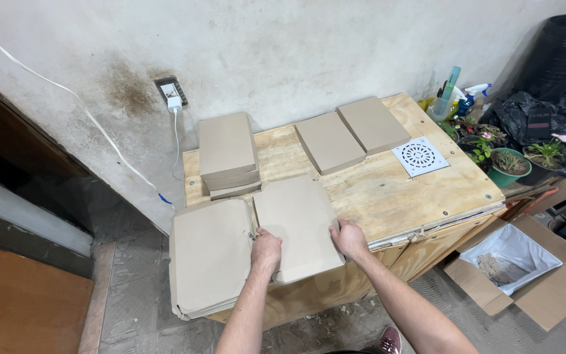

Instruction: The person folds flat cardboard boxes into rectangular containers on a wooden workbench. They pick up each flat piece, fold the sides and flaps, and place the finished box on a growing stack.

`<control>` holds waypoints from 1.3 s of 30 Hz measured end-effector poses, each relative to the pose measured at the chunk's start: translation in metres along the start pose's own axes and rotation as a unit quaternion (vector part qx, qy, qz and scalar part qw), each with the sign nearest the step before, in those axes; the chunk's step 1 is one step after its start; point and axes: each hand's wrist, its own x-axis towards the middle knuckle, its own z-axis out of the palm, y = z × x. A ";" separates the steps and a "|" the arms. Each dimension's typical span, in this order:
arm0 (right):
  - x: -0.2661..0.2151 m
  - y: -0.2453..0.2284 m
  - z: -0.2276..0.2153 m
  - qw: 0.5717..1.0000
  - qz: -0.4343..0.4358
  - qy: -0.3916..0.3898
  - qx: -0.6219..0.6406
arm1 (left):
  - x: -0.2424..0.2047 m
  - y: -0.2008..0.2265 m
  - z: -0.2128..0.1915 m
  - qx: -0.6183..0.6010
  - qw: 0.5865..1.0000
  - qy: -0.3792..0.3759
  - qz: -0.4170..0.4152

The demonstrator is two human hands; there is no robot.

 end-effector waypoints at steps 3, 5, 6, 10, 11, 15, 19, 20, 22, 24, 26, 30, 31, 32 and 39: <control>0.007 0.006 0.003 1.000 -0.021 0.007 0.021 | -0.006 0.004 -0.005 -0.034 0.999 -0.011 0.013; 0.010 0.006 0.001 0.999 -0.023 -0.001 0.046 | -0.016 0.010 -0.020 0.009 1.000 -0.019 0.014; 0.010 0.007 0.002 0.999 -0.019 0.001 0.046 | -0.015 0.010 -0.020 0.011 1.000 -0.021 0.017; 0.011 0.008 0.004 0.999 -0.002 -0.006 0.039 | -0.007 0.011 -0.015 0.030 0.999 -0.019 0.000; 0.012 0.008 0.003 0.999 -0.005 -0.005 0.047 | -0.004 0.011 -0.012 0.025 0.999 -0.021 -0.004; -0.009 -0.006 -0.020 0.999 -0.012 -0.012 0.046 | -0.003 0.019 -0.011 0.042 0.998 -0.034 -0.025; -0.011 -0.006 -0.025 0.998 -0.026 -0.016 0.057 | -0.005 0.035 -0.018 0.054 0.997 -0.047 -0.039; -0.010 -0.005 -0.025 0.997 -0.032 -0.026 0.059 | -0.005 0.038 -0.021 0.073 0.995 -0.052 -0.044; -0.011 -0.006 -0.026 0.998 -0.037 -0.023 0.055 | 0.011 0.034 -0.009 0.124 0.990 -0.050 -0.040; -0.016 -0.005 -0.025 0.998 -0.041 -0.020 0.052 | 0.018 0.035 0.004 0.176 0.982 -0.050 -0.034; -0.018 -0.005 -0.026 0.997 -0.053 -0.025 0.045 | 0.022 0.042 0.013 0.281 0.960 -0.010 0.014; -0.013 0.005 -0.024 0.996 -0.069 -0.032 0.047 | -0.005 0.092 0.010 0.355 0.931 0.020 0.080; -0.017 -0.002 -0.043 0.992 -0.058 -0.068 0.090 | -0.007 0.105 0.008 0.336 0.936 0.027 0.101; -0.022 -0.008 -0.062 0.984 -0.046 -0.104 0.134 | -0.009 0.118 0.006 0.318 0.940 0.035 0.122; 0.079 0.112 -0.068 0.955 0.019 -0.109 0.274 | -0.015 0.232 0.060 0.031 0.980 -0.019 0.194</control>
